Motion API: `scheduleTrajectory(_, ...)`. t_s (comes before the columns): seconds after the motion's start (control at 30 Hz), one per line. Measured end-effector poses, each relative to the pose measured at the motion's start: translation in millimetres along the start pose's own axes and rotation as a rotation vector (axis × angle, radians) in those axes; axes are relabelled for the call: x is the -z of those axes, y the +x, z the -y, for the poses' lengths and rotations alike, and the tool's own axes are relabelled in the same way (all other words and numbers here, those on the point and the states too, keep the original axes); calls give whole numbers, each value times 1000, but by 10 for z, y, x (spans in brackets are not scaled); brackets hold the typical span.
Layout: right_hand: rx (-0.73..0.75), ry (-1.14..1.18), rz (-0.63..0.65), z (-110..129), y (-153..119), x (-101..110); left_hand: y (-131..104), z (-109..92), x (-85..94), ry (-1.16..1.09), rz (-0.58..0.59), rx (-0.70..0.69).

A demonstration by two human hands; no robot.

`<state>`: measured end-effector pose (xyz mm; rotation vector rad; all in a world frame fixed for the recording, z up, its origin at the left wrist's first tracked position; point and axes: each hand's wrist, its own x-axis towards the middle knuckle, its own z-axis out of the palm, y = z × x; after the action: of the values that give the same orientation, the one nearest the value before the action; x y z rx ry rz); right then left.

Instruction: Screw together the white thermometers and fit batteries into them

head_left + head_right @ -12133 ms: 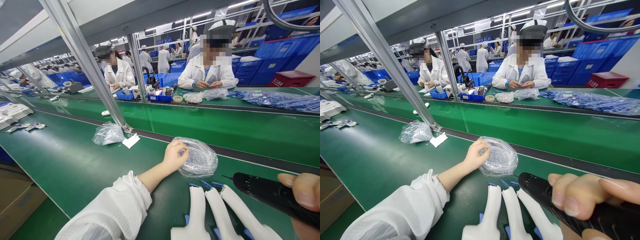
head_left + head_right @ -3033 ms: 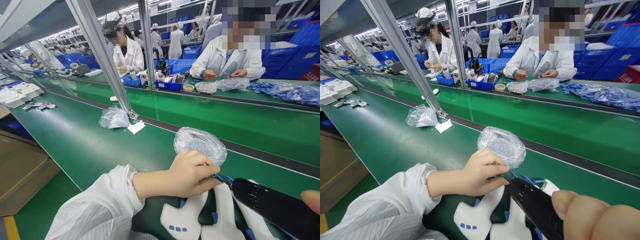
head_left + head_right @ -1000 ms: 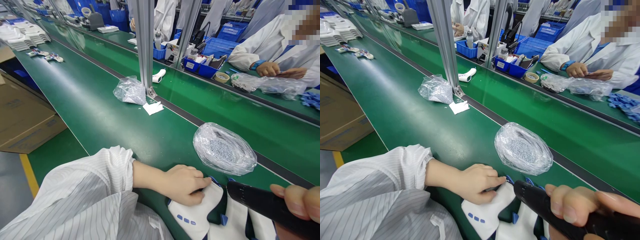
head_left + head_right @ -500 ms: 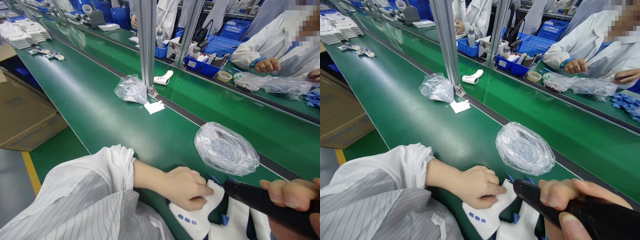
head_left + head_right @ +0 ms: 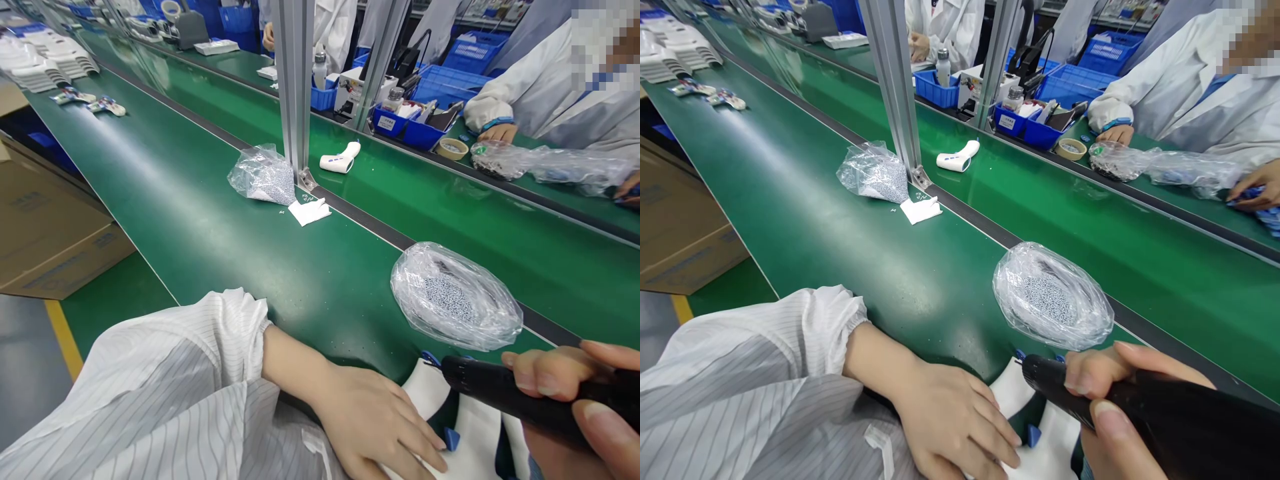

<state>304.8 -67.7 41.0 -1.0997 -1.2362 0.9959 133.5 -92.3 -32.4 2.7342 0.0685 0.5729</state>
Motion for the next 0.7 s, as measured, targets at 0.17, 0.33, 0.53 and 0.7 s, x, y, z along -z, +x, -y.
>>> scheduleTrajectory(0.17,26,4,32,-32,5,24,47,14,93,83,78,-25)
scheduleTrajectory(0.33,50,-7,143,-88,61,70,79,6,141,97,141,-22)
scheduleTrajectory(0.53,77,-95,355,-40,226,-33,97,-3,172,73,205,-4)
scheduleTrajectory(0.7,6,-163,199,-65,213,-50,86,5,135,43,167,18)
